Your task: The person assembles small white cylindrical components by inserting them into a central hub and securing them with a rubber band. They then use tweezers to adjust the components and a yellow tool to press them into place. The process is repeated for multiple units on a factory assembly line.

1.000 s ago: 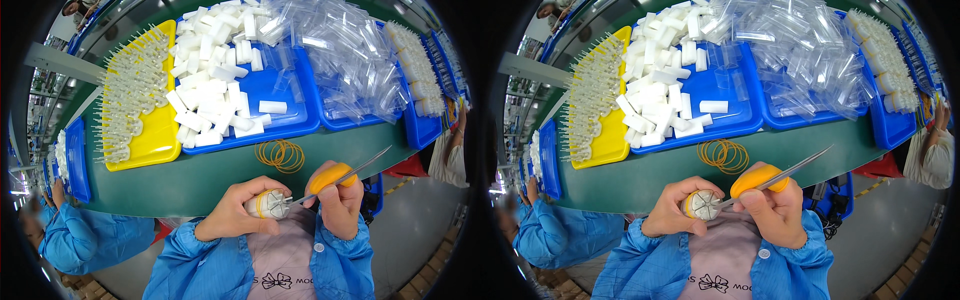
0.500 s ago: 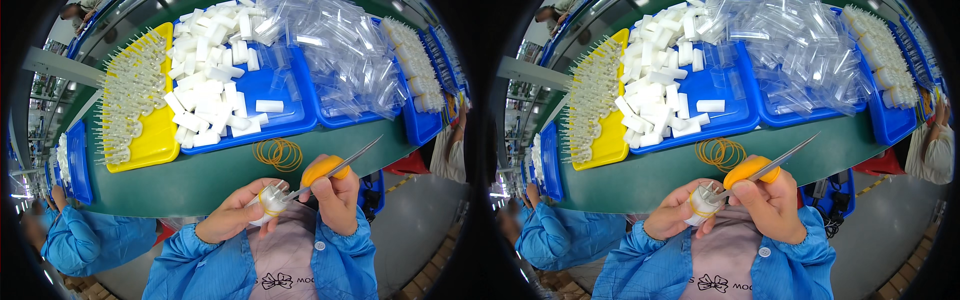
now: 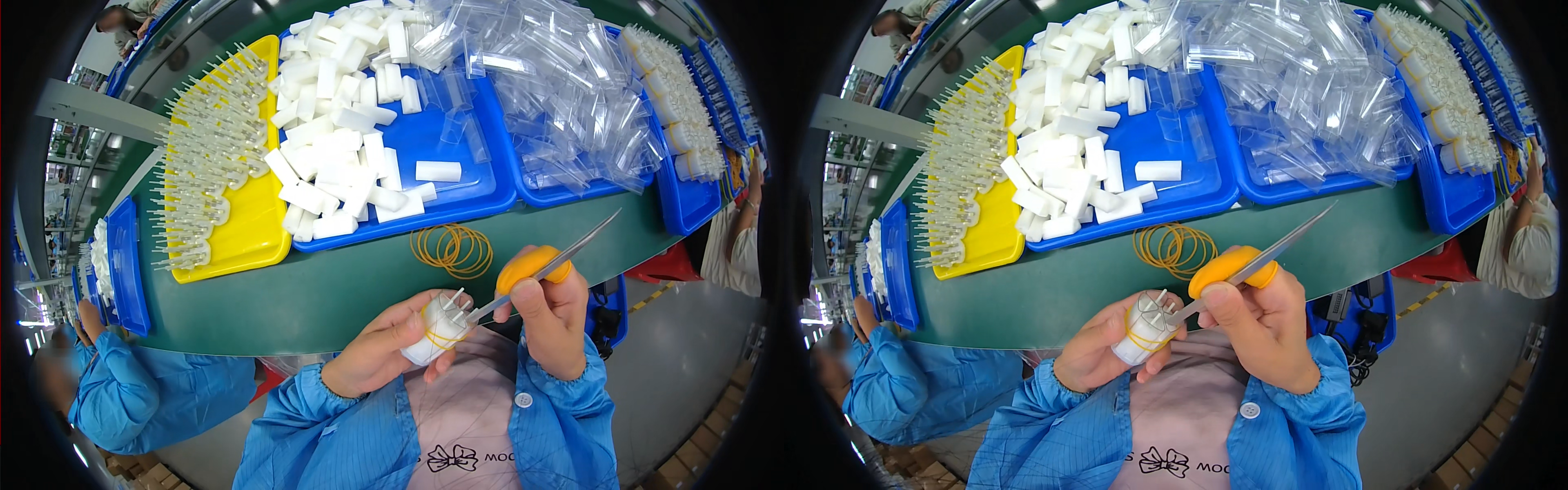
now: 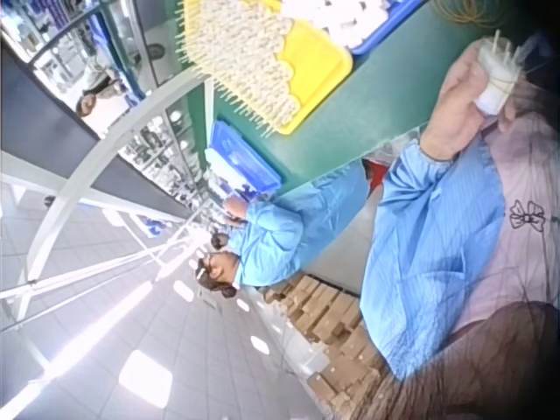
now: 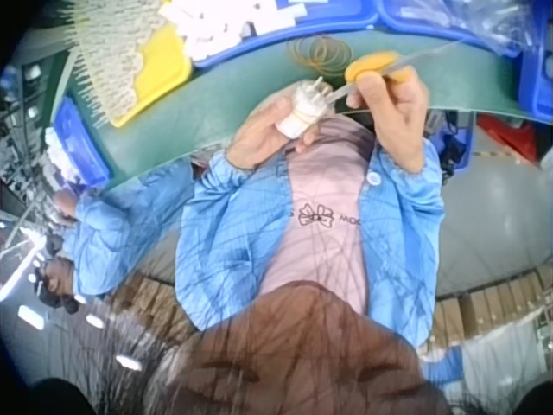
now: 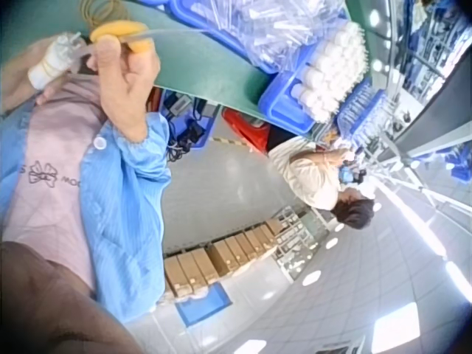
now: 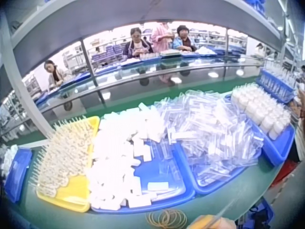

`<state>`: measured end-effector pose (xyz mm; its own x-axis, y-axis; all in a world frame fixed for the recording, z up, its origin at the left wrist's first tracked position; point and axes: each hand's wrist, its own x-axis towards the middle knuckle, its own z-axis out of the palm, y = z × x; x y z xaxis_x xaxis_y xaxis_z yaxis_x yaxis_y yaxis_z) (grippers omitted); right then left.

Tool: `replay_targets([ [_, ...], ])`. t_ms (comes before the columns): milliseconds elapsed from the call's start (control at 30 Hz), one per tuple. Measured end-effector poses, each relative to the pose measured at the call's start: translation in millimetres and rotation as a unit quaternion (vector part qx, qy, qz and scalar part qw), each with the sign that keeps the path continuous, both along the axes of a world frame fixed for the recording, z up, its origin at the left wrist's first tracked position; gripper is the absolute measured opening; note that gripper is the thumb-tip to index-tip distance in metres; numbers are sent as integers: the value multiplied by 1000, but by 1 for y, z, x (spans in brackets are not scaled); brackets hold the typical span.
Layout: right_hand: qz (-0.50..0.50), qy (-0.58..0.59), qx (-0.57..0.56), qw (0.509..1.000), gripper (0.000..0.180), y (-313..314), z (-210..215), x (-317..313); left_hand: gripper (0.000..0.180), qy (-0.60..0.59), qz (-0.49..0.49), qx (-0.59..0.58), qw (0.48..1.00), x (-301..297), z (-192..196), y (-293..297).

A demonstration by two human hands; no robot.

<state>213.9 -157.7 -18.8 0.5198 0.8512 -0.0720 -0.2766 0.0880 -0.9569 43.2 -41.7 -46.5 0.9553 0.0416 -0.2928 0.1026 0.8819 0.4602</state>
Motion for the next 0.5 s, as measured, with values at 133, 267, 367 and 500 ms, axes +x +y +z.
replay_targets([
  [133, 23, 40, -5, 999, 18, 0, -3, -4, 65, 16, 7, -10, 1000, 1, -2, -2],
  [267, 36, 48, -8, 998, 18, 1, -2, -5, 68, 50, -2, 4, 999, 6, 10, -3],
  [367, 41, -47, 24, 998, 16, 2, 1, -6, 65, 60, -20, -50, 997, 0, 4, -5],
  [500, 31, -164, 24, 986, 14, 6, 4, -9, 55, -36, -44, -208, 977, 2, -14, -8],
])
